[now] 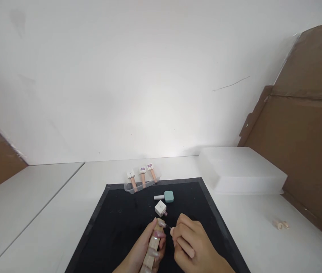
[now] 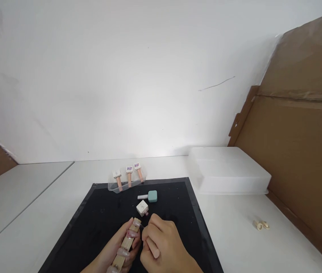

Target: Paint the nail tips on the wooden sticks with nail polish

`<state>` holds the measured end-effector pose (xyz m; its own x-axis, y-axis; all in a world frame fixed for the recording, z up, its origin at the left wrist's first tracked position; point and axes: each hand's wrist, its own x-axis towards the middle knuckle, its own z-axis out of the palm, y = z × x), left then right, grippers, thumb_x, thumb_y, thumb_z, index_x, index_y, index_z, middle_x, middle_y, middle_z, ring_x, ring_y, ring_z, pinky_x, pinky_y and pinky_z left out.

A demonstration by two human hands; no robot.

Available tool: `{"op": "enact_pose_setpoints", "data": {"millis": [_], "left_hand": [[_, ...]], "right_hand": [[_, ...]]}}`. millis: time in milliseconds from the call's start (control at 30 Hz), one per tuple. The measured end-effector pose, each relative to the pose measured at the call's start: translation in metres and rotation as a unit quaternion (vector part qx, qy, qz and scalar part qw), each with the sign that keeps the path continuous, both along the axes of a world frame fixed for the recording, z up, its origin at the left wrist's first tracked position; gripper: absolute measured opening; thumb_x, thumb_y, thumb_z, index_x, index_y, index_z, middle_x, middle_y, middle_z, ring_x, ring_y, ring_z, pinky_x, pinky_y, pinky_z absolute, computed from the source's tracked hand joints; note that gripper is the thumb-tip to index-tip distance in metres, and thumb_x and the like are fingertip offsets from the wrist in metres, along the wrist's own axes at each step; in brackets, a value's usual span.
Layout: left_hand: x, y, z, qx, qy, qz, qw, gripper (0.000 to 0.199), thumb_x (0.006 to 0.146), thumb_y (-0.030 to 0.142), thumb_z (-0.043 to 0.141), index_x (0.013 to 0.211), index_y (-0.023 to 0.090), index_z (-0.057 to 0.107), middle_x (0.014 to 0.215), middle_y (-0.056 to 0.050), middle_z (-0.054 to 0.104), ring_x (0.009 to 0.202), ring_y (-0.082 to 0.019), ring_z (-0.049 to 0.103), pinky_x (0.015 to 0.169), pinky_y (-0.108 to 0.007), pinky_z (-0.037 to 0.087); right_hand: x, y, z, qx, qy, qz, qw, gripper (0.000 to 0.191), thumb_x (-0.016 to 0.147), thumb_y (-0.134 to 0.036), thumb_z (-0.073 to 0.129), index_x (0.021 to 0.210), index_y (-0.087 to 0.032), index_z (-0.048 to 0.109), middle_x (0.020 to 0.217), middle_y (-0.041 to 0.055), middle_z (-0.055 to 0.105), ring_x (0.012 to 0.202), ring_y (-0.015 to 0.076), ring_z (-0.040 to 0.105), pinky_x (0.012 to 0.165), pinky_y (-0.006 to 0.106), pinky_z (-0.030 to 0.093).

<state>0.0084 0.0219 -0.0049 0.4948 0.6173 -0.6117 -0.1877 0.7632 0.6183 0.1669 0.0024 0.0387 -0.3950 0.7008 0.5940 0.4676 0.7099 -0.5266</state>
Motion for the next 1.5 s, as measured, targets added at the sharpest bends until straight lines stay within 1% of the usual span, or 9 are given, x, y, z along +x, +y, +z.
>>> {"op": "enact_pose_setpoints", "data": {"millis": [200, 433, 600, 767, 933, 1133, 1300, 1400, 1500], "left_hand": [[0.0, 0.0, 0.003, -0.002, 0.002, 0.009, 1.0, 0.063, 0.075, 0.071, 0.032, 0.042, 0.018, 0.043, 0.026, 0.005, 0.033, 0.02, -0.003, 0.02, 0.025, -0.016, 0.011], [-0.003, 0.0, -0.003, -0.004, -0.01, 0.0, 1.0, 0.062, 0.078, 0.066, 0.031, 0.042, 0.018, 0.044, 0.026, 0.005, 0.034, 0.02, -0.004, 0.019, 0.025, -0.017, 0.01], [-0.004, 0.0, -0.005, -0.005, -0.009, -0.013, 1.0, 0.062, 0.079, 0.066, 0.028, 0.043, 0.018, 0.043, 0.027, 0.005, 0.033, 0.02, -0.004, 0.017, 0.025, -0.017, 0.009], [-0.005, 0.001, -0.009, 0.022, -0.003, -0.021, 1.0, 0.061, 0.072, 0.073, 0.032, 0.046, 0.019, 0.043, 0.029, 0.005, 0.035, 0.021, -0.004, 0.019, 0.025, -0.018, 0.01], [-0.009, 0.001, -0.019, 0.048, -0.003, -0.033, 0.998, 0.061, 0.065, 0.077, 0.04, 0.048, 0.019, 0.043, 0.031, 0.007, 0.035, 0.022, -0.003, 0.018, 0.027, -0.018, 0.008], [-0.012, 0.003, -0.028, 0.054, -0.006, -0.035, 0.998, 0.061, 0.063, 0.079, 0.04, 0.047, 0.02, 0.041, 0.031, 0.007, 0.036, 0.023, -0.003, 0.016, 0.026, -0.019, 0.008], [-0.011, 0.003, -0.02, 0.038, 0.016, -0.034, 0.999, 0.06, 0.063, 0.079, 0.041, 0.048, 0.021, 0.038, 0.032, 0.007, 0.034, 0.026, -0.004, 0.014, 0.028, -0.019, 0.007], [-0.012, 0.002, -0.012, 0.02, 0.021, -0.054, 0.998, 0.06, 0.062, 0.08, 0.042, 0.05, 0.021, 0.036, 0.034, 0.007, 0.035, 0.027, -0.004, 0.016, 0.03, -0.019, 0.007], [-0.013, 0.003, -0.008, 0.007, 0.018, -0.068, 0.997, 0.059, 0.062, 0.079, 0.043, 0.051, 0.021, 0.035, 0.034, 0.008, 0.036, 0.028, -0.004, 0.019, 0.031, -0.019, 0.008]], "right_hand": [[0.0, 0.001, -0.001, -0.019, 0.037, -0.002, 0.999, 0.018, 0.061, -0.004, 0.04, 0.067, -0.021, 0.043, 0.061, -0.0018, 0.044, 0.05, 0.0129, 0.048, 0.047, 0.023, 0.033], [-0.001, 0.003, -0.004, -0.03, 0.099, 0.003, 0.995, 0.02, 0.062, -0.002, 0.041, 0.066, -0.021, 0.043, 0.061, -0.0021, 0.042, 0.051, 0.0132, 0.047, 0.048, 0.023, 0.035], [-0.002, 0.002, 0.0, -0.056, 0.146, 0.005, 0.988, 0.019, 0.063, -0.002, 0.044, 0.066, -0.021, 0.044, 0.062, -0.0022, 0.044, 0.051, 0.0127, 0.047, 0.048, 0.023, 0.036], [-0.002, 0.002, 0.005, -0.077, 0.181, -0.002, 0.98, 0.017, 0.067, -0.004, 0.046, 0.063, -0.021, 0.043, 0.06, -0.0031, 0.043, 0.05, 0.0118, 0.044, 0.046, 0.022, 0.034], [-0.002, 0.003, 0.005, -0.118, 0.182, -0.01, 0.976, 0.015, 0.071, -0.008, 0.049, 0.063, -0.02, 0.046, 0.06, -0.0028, 0.043, 0.05, 0.0117, 0.042, 0.047, 0.023, 0.035], [-0.001, 0.002, 0.001, -0.15, 0.18, -0.007, 0.972, 0.017, 0.077, -0.014, 0.051, 0.062, -0.019, 0.045, 0.059, -0.0041, 0.039, 0.048, 0.0103, 0.038, 0.046, 0.022, 0.032], [-0.001, 0.002, 0.002, -0.157, 0.187, 0.01, 0.97, 0.014, 0.075, -0.013, 0.05, 0.063, -0.019, 0.048, 0.059, -0.0041, 0.04, 0.048, 0.0102, 0.038, 0.045, 0.021, 0.032], [-0.001, 0.002, 0.003, -0.163, 0.195, 0.022, 0.967, 0.014, 0.075, -0.013, 0.049, 0.063, -0.019, 0.047, 0.056, -0.0056, 0.037, 0.046, 0.0095, 0.035, 0.044, 0.021, 0.031], [-0.002, 0.003, 0.003, -0.149, 0.193, 0.024, 0.97, 0.014, 0.073, -0.011, 0.049, 0.062, -0.019, 0.047, 0.053, -0.0067, 0.035, 0.045, 0.0095, 0.035, 0.045, 0.021, 0.03]]}}
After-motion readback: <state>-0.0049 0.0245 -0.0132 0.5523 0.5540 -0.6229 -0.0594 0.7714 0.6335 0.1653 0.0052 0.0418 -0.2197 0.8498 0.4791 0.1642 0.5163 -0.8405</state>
